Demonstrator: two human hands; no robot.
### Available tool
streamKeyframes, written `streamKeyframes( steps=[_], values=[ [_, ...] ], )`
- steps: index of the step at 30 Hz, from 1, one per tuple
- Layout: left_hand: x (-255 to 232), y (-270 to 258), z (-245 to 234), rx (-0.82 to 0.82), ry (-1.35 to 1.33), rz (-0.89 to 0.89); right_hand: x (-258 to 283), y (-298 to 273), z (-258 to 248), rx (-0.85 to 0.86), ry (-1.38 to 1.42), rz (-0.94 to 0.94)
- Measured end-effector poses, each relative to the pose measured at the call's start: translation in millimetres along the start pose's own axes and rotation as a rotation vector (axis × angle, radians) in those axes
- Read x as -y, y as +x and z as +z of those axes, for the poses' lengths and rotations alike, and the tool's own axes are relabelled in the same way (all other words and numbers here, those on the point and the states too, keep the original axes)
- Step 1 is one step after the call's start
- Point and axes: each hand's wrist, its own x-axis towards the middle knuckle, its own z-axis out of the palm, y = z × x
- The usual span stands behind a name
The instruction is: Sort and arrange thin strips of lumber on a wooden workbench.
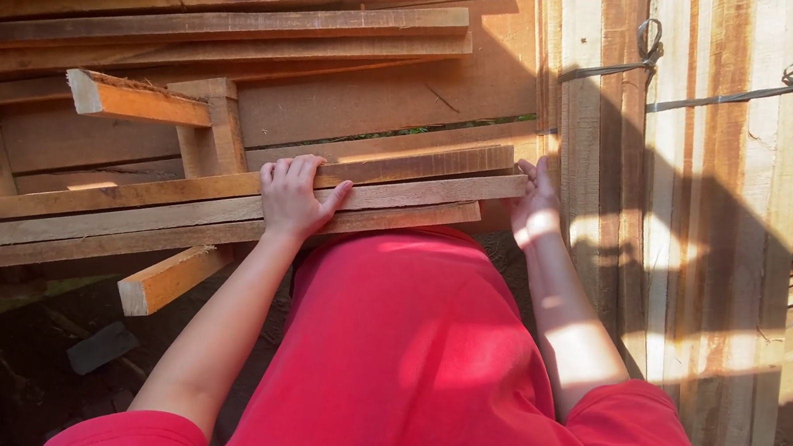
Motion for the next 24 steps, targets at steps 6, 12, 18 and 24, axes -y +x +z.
streamKeyframes(
  steps=[6, 12, 18, 24],
  values=[
    [6, -3, 6, -0.014, -0.003, -0.018, -3, -2, 14, 0.014, 0.392, 0.301],
    [3, 1, 4, -0.018, -0.050, -0.016, 0, 2, 12, 0.126, 0.379, 0.402],
    [2, 3, 3, -0.040, -0.055, 0.002, -3, -9, 25, 0.228, 0.553, 0.417],
    [2, 1, 2, -0.010, -0.054, -0.011, -18, -5, 18, 0.262, 0.440, 0.466]
  ],
)
